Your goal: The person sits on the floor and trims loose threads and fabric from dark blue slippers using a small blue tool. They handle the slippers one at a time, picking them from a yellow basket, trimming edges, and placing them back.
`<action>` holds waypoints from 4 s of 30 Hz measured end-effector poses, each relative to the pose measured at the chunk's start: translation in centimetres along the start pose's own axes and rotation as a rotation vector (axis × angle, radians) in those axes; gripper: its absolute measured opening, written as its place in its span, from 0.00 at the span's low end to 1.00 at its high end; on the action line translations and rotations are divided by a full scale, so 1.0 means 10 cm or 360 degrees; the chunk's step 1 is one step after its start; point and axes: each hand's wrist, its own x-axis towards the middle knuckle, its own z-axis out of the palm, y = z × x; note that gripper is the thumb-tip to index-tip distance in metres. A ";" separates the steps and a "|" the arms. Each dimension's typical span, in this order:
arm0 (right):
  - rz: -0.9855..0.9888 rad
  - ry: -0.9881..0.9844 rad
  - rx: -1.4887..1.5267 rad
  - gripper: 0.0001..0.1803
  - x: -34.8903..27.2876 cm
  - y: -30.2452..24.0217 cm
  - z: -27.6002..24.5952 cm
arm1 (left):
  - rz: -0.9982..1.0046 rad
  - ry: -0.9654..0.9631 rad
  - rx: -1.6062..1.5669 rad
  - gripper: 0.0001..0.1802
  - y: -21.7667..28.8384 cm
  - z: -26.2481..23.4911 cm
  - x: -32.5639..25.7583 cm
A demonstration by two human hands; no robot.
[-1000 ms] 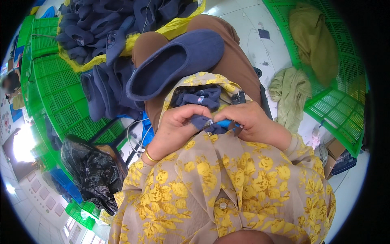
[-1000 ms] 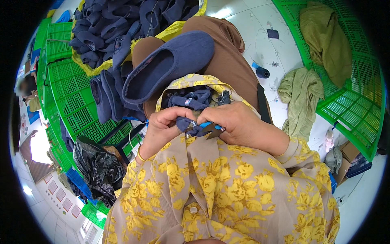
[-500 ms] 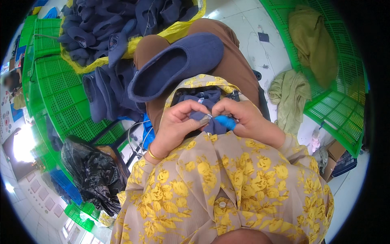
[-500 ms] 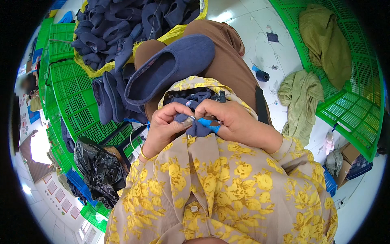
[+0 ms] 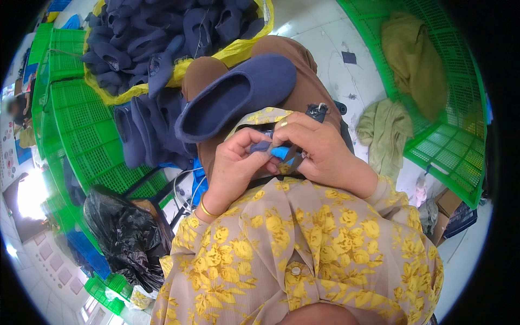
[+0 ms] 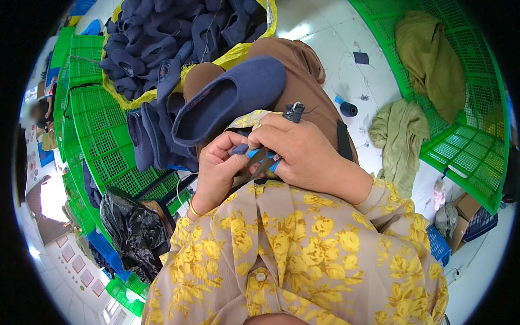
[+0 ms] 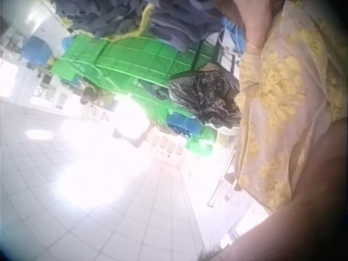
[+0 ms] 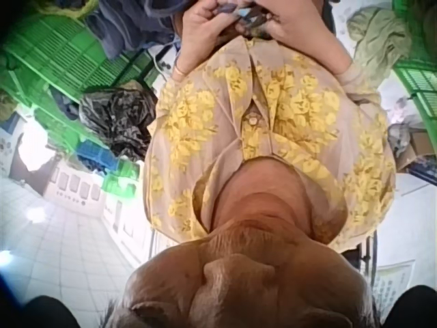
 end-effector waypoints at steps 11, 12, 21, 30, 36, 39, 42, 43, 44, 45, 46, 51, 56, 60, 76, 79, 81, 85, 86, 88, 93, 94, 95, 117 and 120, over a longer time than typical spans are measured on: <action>-0.0301 0.0347 -0.0268 0.21 -0.04 0.01 0.12 | -0.0016 0.0031 0.0097 0.03 -0.08 0.01 0.03; -0.0240 0.0414 -0.0129 0.21 -0.05 0.03 0.13 | 0.0004 0.0031 0.0106 0.03 -0.09 0.01 0.04; -0.0288 0.0393 -0.0082 0.22 -0.01 0.04 0.06 | -0.0180 0.0052 0.0172 0.04 -0.20 -0.09 0.10; 0.0377 0.0604 0.2051 0.12 0.13 0.07 -0.84 | 0.0019 -0.0005 0.0365 0.07 0.07 -0.04 0.09; 0.0158 0.0635 0.1212 0.09 0.08 -0.01 -1.26 | 0.0289 -0.0115 0.0523 0.06 0.25 0.12 0.23; 0.0074 0.0409 0.0031 0.15 0.05 -0.12 -0.90 | 0.0234 -0.0020 0.0603 0.06 0.32 0.18 0.33; -0.0094 0.0071 -0.0794 0.32 0.03 0.00 -0.51 | 0.0259 -0.0100 0.0526 0.06 0.34 0.25 0.35; -0.0080 0.0119 -0.0816 0.29 0.03 0.05 -0.46 | 0.0220 -0.0161 0.0533 0.06 0.37 0.24 0.35; -0.0068 0.0167 -0.0838 0.27 0.03 0.08 -0.42 | 0.0306 -0.0100 0.0611 0.06 0.36 0.21 0.35; 0.0043 0.0232 -0.0627 0.23 0.05 0.10 -0.40 | 0.0392 -0.0038 0.0688 0.06 0.34 0.15 0.36; 0.0149 0.0290 -0.0411 0.20 0.09 0.13 -0.39 | 0.0478 0.0031 0.0766 0.07 0.34 0.10 0.35; 0.0463 0.0530 0.0405 0.08 0.33 0.42 -0.17 | 0.0226 0.0383 0.0664 0.12 0.50 -0.23 0.67; 0.0663 0.0294 0.0318 0.09 0.49 0.48 -0.10 | 0.0057 0.0160 -0.0224 0.07 0.24 -0.25 0.83; 0.0576 0.0280 0.0278 0.08 0.42 0.56 -0.02 | 0.0028 0.0282 -0.0471 0.05 0.09 -0.18 0.79; 0.0737 0.0337 0.0294 0.08 0.47 0.46 0.06 | 0.0032 0.0295 -0.0470 0.06 0.05 -0.20 0.82; 0.0721 0.0385 0.0321 0.08 0.46 0.49 0.10 | 0.0035 0.0306 -0.0485 0.06 0.05 -0.18 0.82; 0.0718 0.0391 0.0259 0.09 0.47 0.47 0.10 | 0.0033 0.0341 -0.0485 0.05 0.05 -0.16 0.81; 0.0731 0.0366 0.0173 0.10 0.48 0.45 0.07 | 0.0049 0.0361 -0.0405 0.04 0.10 -0.09 0.82; 0.0718 0.0376 0.0154 0.10 0.47 0.46 0.07 | 0.0038 0.0402 -0.0316 0.06 0.12 -0.05 0.83; 0.0692 0.0397 0.0115 0.11 0.46 0.48 0.09 | 0.0017 0.0483 -0.0139 0.10 0.17 0.06 0.84; 0.0617 0.0478 0.0041 0.09 0.43 0.49 0.16 | 0.0056 0.0569 0.0040 0.13 0.21 0.15 0.87; 0.0605 0.0491 0.0044 0.09 0.42 0.49 0.17 | 0.0038 0.0587 0.0065 0.13 0.19 0.14 0.87; 0.0639 0.0459 0.0074 0.09 0.41 0.48 0.15 | 0.0019 0.0605 0.0090 0.14 0.18 0.12 0.87; 0.0753 0.0364 0.0554 0.13 0.26 0.45 0.06 | 0.0111 0.0171 -0.0123 0.07 0.09 -0.13 0.81; 0.0727 0.0337 0.0512 0.14 0.27 0.45 0.04 | 0.0129 0.0118 -0.0203 0.09 0.11 -0.10 0.79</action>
